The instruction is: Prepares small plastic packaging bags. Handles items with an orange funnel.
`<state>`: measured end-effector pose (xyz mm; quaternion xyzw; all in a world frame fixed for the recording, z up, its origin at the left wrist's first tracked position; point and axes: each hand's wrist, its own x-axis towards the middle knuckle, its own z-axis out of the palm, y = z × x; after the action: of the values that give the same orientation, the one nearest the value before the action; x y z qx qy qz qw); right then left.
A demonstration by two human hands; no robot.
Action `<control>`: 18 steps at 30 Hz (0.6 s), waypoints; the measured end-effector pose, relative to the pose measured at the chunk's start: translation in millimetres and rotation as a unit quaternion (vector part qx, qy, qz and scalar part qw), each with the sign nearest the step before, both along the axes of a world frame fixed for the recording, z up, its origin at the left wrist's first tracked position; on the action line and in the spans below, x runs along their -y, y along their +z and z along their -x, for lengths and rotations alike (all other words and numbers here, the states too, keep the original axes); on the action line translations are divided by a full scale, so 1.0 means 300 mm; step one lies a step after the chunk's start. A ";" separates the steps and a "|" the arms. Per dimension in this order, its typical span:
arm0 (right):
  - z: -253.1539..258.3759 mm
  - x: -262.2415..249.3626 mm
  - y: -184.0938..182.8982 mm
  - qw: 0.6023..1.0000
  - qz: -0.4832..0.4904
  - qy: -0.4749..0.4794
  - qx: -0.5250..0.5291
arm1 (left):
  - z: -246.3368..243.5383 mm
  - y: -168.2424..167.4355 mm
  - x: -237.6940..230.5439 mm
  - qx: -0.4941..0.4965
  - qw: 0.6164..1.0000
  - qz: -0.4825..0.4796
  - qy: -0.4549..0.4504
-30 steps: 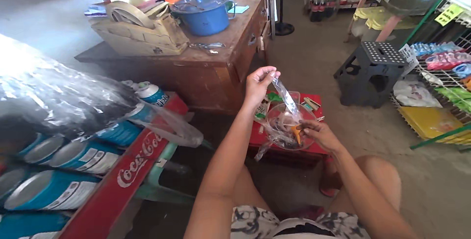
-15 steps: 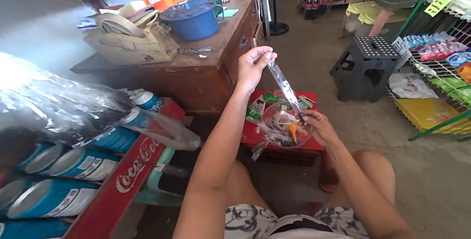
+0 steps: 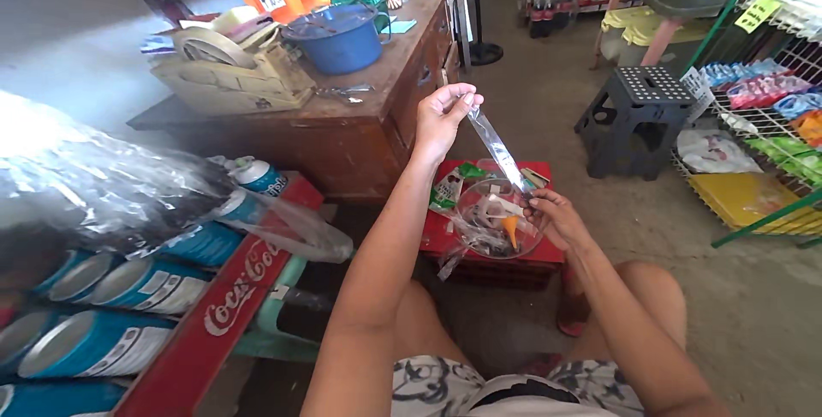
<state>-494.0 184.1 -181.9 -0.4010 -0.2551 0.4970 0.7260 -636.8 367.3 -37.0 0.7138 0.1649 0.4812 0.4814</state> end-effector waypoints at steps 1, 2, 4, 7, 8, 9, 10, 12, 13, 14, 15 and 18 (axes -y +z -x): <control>-0.002 -0.001 0.002 1.000 0.007 0.001 -0.002 | 0.001 -0.001 -0.001 0.000 1.000 0.000 0.001; -0.004 -0.001 0.002 1.000 0.013 0.003 -0.004 | 0.003 -0.002 -0.002 -0.001 1.000 0.000 0.002; -0.008 -0.002 0.003 1.000 0.021 0.008 -0.004 | 0.004 -0.005 -0.005 -0.005 1.000 0.001 0.006; -0.012 -0.004 0.006 1.000 0.027 0.015 -0.004 | 0.006 -0.016 -0.015 -0.005 1.000 0.000 0.007; -0.012 -0.004 0.007 0.999 0.030 0.014 -0.004 | 0.006 -0.019 -0.015 -0.005 1.000 0.001 0.008; -0.012 -0.006 0.006 0.999 0.033 0.012 -0.004 | 0.005 -0.021 -0.015 -0.006 1.000 0.003 0.009; -0.013 -0.009 0.004 0.999 0.035 0.010 -0.003 | 0.005 -0.024 -0.014 -0.008 1.000 0.005 0.010; -0.015 -0.015 -0.004 0.999 0.043 0.005 0.002 | 0.006 -0.031 -0.012 -0.013 1.000 0.007 0.011; -0.016 -0.018 -0.008 0.999 0.048 0.002 0.007 | 0.006 -0.037 -0.014 -0.016 1.000 0.006 0.010; -0.018 -0.020 -0.012 0.999 0.052 0.000 0.007 | 0.005 -0.044 -0.016 -0.018 1.000 0.008 0.009; -0.021 -0.022 -0.017 0.998 0.055 -0.001 0.006 | 0.005 -0.052 -0.017 -0.018 1.000 0.011 0.010; -0.027 -0.026 -0.028 0.998 0.067 -0.001 0.000 | 0.008 -0.079 -0.024 -0.016 1.000 0.021 0.010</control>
<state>-486.0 191.8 -190.3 -0.4487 -0.2209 0.5123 0.6982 -639.3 374.5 -60.6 0.7095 0.1894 0.4714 0.4885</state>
